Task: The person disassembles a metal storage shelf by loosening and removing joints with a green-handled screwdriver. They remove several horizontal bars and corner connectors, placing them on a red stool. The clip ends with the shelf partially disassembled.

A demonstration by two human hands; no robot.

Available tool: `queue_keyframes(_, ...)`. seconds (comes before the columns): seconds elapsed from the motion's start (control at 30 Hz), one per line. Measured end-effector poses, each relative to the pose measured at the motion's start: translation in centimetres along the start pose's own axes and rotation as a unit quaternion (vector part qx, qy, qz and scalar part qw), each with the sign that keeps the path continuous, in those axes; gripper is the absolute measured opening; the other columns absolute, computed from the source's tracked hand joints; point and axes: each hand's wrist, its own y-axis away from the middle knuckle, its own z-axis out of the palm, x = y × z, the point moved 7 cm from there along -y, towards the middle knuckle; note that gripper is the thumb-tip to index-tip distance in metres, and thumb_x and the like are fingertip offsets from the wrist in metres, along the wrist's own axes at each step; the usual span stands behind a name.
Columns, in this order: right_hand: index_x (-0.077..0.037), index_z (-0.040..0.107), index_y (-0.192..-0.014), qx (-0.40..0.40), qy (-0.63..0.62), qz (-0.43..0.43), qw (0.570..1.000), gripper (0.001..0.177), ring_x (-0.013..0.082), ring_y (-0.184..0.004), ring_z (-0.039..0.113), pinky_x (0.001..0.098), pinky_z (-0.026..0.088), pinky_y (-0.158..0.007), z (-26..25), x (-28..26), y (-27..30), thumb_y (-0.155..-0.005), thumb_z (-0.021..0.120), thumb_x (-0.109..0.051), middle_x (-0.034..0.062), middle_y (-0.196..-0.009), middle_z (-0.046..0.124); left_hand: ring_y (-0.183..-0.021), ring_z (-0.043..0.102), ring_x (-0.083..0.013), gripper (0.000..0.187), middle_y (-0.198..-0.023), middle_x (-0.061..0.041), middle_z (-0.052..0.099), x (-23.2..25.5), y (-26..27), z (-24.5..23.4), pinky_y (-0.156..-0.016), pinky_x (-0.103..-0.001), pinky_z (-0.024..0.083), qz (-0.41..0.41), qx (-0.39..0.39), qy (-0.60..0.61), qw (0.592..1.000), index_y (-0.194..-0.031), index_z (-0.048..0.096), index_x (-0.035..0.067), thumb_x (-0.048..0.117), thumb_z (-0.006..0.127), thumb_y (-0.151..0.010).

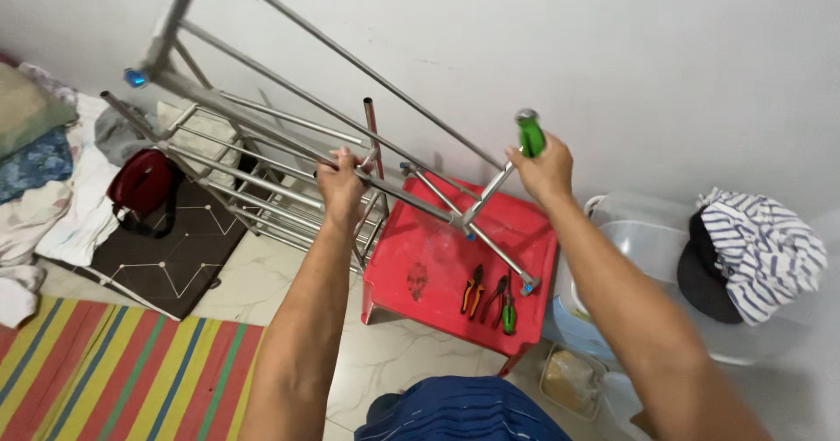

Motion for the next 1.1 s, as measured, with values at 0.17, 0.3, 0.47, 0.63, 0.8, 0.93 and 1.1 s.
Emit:
queue_keyframes(0.17, -0.013, 0.066, -0.110, 0.047, -0.369, 0.221, 0.902, 0.030, 0.0141, -0.071, 0.055, 0.0317, 0.048, -0.064, 3.8, 9.8, 3.5, -0.087, 0.084, -0.015, 0.0017, -0.089, 0.063, -0.066, 0.068, -0.0194, 0.016, -0.080, -0.002, 0.060, 1.7, 0.4, 0.1, -0.052, -0.038, 0.056, -0.035, -0.028, 0.066, 0.997, -0.098, 0.048, 0.014, 0.027, 0.055, -0.104)
queue_keyframes(0.3, -0.008, 0.063, -0.105, -0.046, -0.496, 0.269, 0.824, 0.023, 0.0164, -0.074, 0.064, 0.0368, 0.060, -0.069, 5.9, 10.0, 4.5, -0.091, 0.080, -0.013, 0.0059, -0.088, 0.069, -0.067, 0.069, -0.0214, 0.017, -0.080, -0.002, 0.060, 3.2, 2.5, 1.7, -0.056, -0.042, 0.060, -0.063, -0.046, 0.097, 0.992, -0.098, 0.049, 0.012, 0.026, 0.055, -0.105)
queue_keyframes(0.47, -0.007, 0.065, -0.098, -0.061, -0.582, 0.279, 0.761, 0.015, 0.0254, -0.073, 0.070, 0.0446, 0.063, -0.071, 4.6, 9.0, 3.5, -0.090, 0.075, -0.015, 0.0086, -0.081, 0.068, -0.071, 0.069, -0.0190, 0.016, -0.080, -0.001, 0.060, 4.3, 4.7, 3.2, -0.058, -0.040, 0.059, -0.047, -0.043, 0.088, 0.994, -0.098, 0.051, 0.013, 0.028, 0.055, -0.103)
queue_keyframes(0.63, -0.005, 0.066, -0.094, -0.080, -0.645, 0.248, 0.718, 0.014, 0.0286, -0.071, 0.068, 0.0472, 0.061, -0.069, 3.3, 8.1, 2.2, -0.093, 0.076, -0.014, 0.0099, -0.078, 0.065, -0.079, 0.063, -0.0142, 0.025, -0.091, -0.005, 0.064, 2.0, 8.3, 7.3, -0.069, -0.030, 0.054, 0.098, -0.171, 0.069, 0.978, -0.107, 0.053, 0.010, 0.020, 0.074, -0.096)
queue_keyframes(0.8, -0.007, 0.065, -0.091, -0.090, -0.679, 0.254, 0.682, 0.015, 0.0304, -0.071, 0.069, 0.0455, 0.060, -0.068, 4.0, 4.9, 2.1, -0.092, 0.075, -0.018, 0.0089, -0.078, 0.066, -0.077, 0.058, -0.0122, 0.041, -0.095, -0.003, 0.065, -7.9, 17.5, 15.2, -0.064, -0.027, 0.047, -0.056, -0.233, 0.031, 0.970, -0.119, 0.064, 0.007, 0.017, 0.084, -0.085)
queue_keyframes(0.93, -0.005, 0.065, -0.088, -0.150, -0.732, 0.220, 0.627, 0.018, 0.0324, -0.074, 0.070, 0.0463, 0.059, -0.069, 3.2, 2.2, 3.0, -0.092, 0.075, -0.019, 0.0106, -0.078, 0.067, -0.085, 0.071, -0.0177, 0.041, -0.103, -0.014, 0.073, -5.3, 18.5, 16.9, -0.071, -0.031, 0.060, -0.004, -0.265, 0.023, 0.964, -0.117, 0.067, -0.007, 0.017, 0.082, -0.087)
queue_keyframes(1.1, -0.007, 0.066, -0.091, -0.144, -0.725, 0.258, 0.621, 0.012, 0.0287, -0.080, 0.070, 0.0468, 0.060, -0.076, 2.1, 2.1, 3.4, -0.092, 0.074, -0.017, 0.0078, -0.083, 0.069, -0.088, 0.074, -0.0186, 0.048, -0.111, -0.010, 0.075, -2.9, 19.6, 18.1, -0.072, -0.034, 0.063, -0.026, -0.361, -0.003, 0.932, -0.128, 0.061, -0.007, 0.002, 0.072, -0.082)
